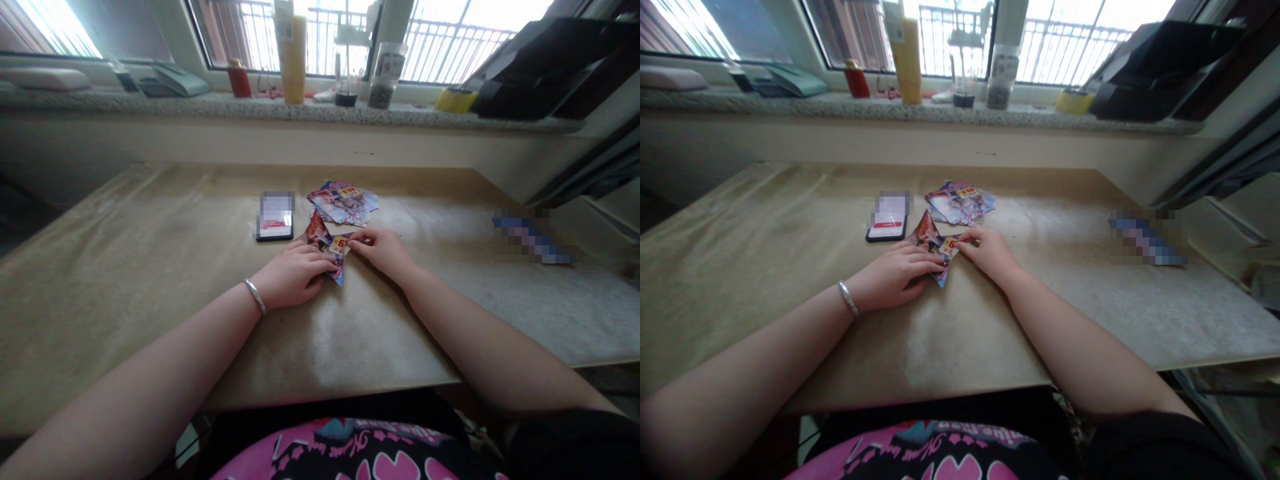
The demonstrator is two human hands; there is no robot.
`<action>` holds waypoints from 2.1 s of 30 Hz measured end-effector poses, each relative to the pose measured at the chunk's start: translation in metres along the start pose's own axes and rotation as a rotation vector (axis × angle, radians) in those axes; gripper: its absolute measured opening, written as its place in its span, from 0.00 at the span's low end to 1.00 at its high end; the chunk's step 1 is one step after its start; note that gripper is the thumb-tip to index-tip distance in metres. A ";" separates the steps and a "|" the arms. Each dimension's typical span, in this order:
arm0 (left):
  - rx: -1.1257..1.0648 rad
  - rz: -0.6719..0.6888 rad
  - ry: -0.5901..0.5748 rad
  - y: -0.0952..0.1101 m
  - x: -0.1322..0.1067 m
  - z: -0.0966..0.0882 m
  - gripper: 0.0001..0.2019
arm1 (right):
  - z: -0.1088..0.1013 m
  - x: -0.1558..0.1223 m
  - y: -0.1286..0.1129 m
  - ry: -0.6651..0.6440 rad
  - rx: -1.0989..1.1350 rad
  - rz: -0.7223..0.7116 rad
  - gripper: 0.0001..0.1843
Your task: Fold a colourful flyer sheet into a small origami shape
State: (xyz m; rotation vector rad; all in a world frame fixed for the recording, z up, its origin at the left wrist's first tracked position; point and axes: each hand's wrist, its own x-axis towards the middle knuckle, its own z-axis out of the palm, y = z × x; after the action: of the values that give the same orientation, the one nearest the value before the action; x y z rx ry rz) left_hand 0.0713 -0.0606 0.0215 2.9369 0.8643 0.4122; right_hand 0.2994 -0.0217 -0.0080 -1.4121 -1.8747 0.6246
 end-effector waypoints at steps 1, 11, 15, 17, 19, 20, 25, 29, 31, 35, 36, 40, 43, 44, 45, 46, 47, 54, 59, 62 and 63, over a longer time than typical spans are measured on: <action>-0.006 0.008 0.002 -0.001 0.000 0.000 0.17 | 0.000 0.000 -0.001 0.000 0.012 0.007 0.09; 0.013 0.073 -0.017 0.002 0.000 -0.001 0.17 | 0.000 -0.002 -0.009 0.075 0.098 0.032 0.07; -0.005 0.096 -0.019 0.005 0.000 -0.002 0.18 | -0.002 -0.005 -0.013 0.102 0.023 -0.017 0.07; -0.024 0.100 -0.014 0.005 0.000 -0.002 0.17 | -0.003 -0.007 -0.014 0.099 -0.001 -0.046 0.06; -0.055 0.109 -0.012 0.005 0.000 -0.002 0.17 | -0.004 -0.008 -0.014 0.087 -0.005 -0.086 0.05; -0.070 0.114 -0.011 0.004 0.000 -0.001 0.17 | -0.004 -0.008 -0.015 0.080 -0.002 -0.102 0.05; -0.098 0.143 -0.017 0.004 0.001 -0.001 0.16 | -0.004 -0.009 -0.017 0.035 0.133 -0.032 0.16; -0.109 0.122 -0.007 0.004 0.001 0.000 0.15 | -0.003 -0.007 -0.017 0.008 0.214 0.072 0.15; -0.111 0.091 -0.011 0.003 0.001 0.001 0.16 | -0.002 -0.006 -0.015 0.005 0.228 0.107 0.12; -0.113 0.094 -0.045 0.002 0.000 0.002 0.18 | 0.000 -0.006 -0.013 -0.008 0.223 0.142 0.11; -0.110 0.097 -0.045 0.002 0.000 0.003 0.18 | 0.000 -0.006 -0.013 -0.005 0.199 0.144 0.12; -0.079 0.076 -0.030 0.002 -0.001 0.004 0.18 | 0.001 -0.006 -0.013 -0.029 0.083 0.113 0.15; -0.081 0.063 -0.042 0.002 -0.002 0.005 0.19 | 0.002 -0.004 -0.011 -0.039 -0.038 0.095 0.14; -0.084 0.059 -0.048 0.002 -0.001 0.006 0.20 | 0.002 -0.004 -0.010 -0.036 -0.072 0.093 0.14; -0.086 0.053 -0.053 0.002 -0.001 0.006 0.20 | 0.003 -0.003 -0.009 -0.035 -0.096 0.094 0.13; -0.087 0.046 -0.054 0.002 -0.001 0.006 0.20 | 0.004 -0.003 -0.009 -0.038 -0.113 0.096 0.13; -0.088 0.041 -0.054 0.002 -0.001 0.006 0.20 | 0.004 -0.002 -0.008 -0.042 -0.123 0.097 0.13; -0.106 0.038 -0.047 0.002 0.001 0.007 0.18 | 0.006 -0.005 -0.009 -0.118 -0.131 0.080 0.14; -0.129 0.035 -0.044 0.001 0.000 0.008 0.18 | 0.003 -0.006 -0.012 -0.153 -0.149 0.081 0.13; -0.145 0.023 -0.043 0.001 0.000 0.009 0.17 | 0.001 -0.005 -0.013 -0.181 -0.156 0.082 0.12; -0.149 0.022 -0.038 0.001 0.000 0.009 0.17 | 0.001 -0.005 -0.013 -0.189 -0.155 0.082 0.12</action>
State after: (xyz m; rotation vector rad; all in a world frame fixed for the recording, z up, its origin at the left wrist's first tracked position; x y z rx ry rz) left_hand 0.0746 -0.0614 0.0132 2.8105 0.7617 0.4022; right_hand 0.2913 -0.0305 -0.0003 -1.5838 -2.0583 0.6853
